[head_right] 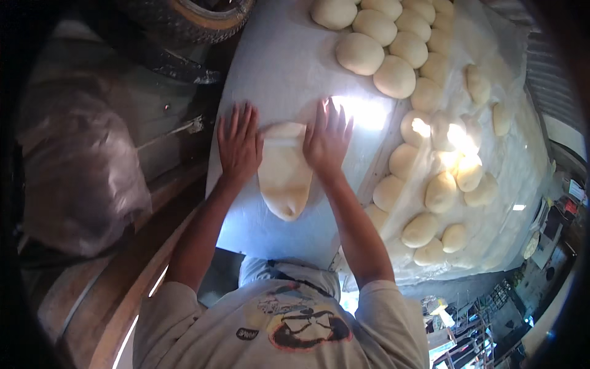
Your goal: The person prepares bread rolls by taking portions of dough from a large covered batch, flattening each portion with a rolling pin on a table, stretching the dough by hand, rolling it up into a cylindrical shape, and placing the shaped rolls onto a metal tray.
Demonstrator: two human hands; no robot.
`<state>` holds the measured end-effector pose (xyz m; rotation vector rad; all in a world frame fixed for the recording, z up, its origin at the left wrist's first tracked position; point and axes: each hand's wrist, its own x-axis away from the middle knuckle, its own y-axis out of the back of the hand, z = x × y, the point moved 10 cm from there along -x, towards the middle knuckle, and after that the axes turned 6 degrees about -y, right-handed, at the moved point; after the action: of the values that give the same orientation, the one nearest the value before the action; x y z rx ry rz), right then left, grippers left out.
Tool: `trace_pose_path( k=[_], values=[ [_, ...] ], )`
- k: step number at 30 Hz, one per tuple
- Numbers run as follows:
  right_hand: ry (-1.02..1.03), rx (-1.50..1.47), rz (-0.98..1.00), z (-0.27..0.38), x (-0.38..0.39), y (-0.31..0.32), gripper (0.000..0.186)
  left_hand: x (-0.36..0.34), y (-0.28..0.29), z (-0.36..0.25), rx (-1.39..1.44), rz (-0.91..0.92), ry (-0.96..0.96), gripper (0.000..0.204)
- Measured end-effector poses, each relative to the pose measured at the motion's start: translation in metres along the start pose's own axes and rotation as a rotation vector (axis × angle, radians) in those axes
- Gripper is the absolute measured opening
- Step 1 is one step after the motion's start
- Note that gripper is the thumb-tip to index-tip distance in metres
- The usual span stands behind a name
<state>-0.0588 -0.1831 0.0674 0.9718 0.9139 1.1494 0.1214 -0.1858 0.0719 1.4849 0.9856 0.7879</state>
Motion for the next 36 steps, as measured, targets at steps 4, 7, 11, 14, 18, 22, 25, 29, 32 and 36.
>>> trace_pose_path(
  k=[4,7,11,14,18,22,25,29,32,36],
  values=[
    [-0.041,0.004,-0.186,-0.006,-0.059,-0.005,0.036,-0.050,0.005,0.022,-0.085,-0.246,-0.034,0.045],
    [0.008,-0.032,-0.133,-0.002,-0.056,-0.012,0.037,-0.053,-0.024,0.035,-0.012,0.076,0.083,0.038],
    [-0.028,-0.040,-0.171,0.005,-0.083,0.009,0.040,-0.058,-0.001,0.022,-0.011,0.056,0.042,0.037],
    [-0.087,0.085,0.117,0.009,-0.061,0.004,0.057,-0.037,-0.007,0.015,0.232,0.239,0.101,0.040],
    [0.038,0.147,0.322,-0.004,0.046,-0.022,0.076,0.021,-0.009,-0.003,0.400,0.301,0.107,0.058],
    [-0.039,0.030,0.261,-0.014,0.076,-0.020,0.075,0.056,0.032,-0.028,0.113,-0.143,-0.063,0.083],
    [0.128,0.073,0.302,-0.001,0.168,0.001,0.073,0.137,0.005,-0.056,0.077,0.235,-0.045,0.088],
    [0.143,-0.036,0.385,0.003,0.215,0.030,0.072,0.203,0.012,-0.081,0.346,0.226,-0.003,0.084],
    [0.124,0.017,0.179,-0.002,0.193,0.036,0.072,0.183,0.014,-0.067,0.050,0.008,0.007,0.080],
    [0.217,0.072,0.210,-0.014,0.256,0.004,0.076,0.218,-0.015,-0.081,0.094,0.051,0.011,0.074]
  ],
)
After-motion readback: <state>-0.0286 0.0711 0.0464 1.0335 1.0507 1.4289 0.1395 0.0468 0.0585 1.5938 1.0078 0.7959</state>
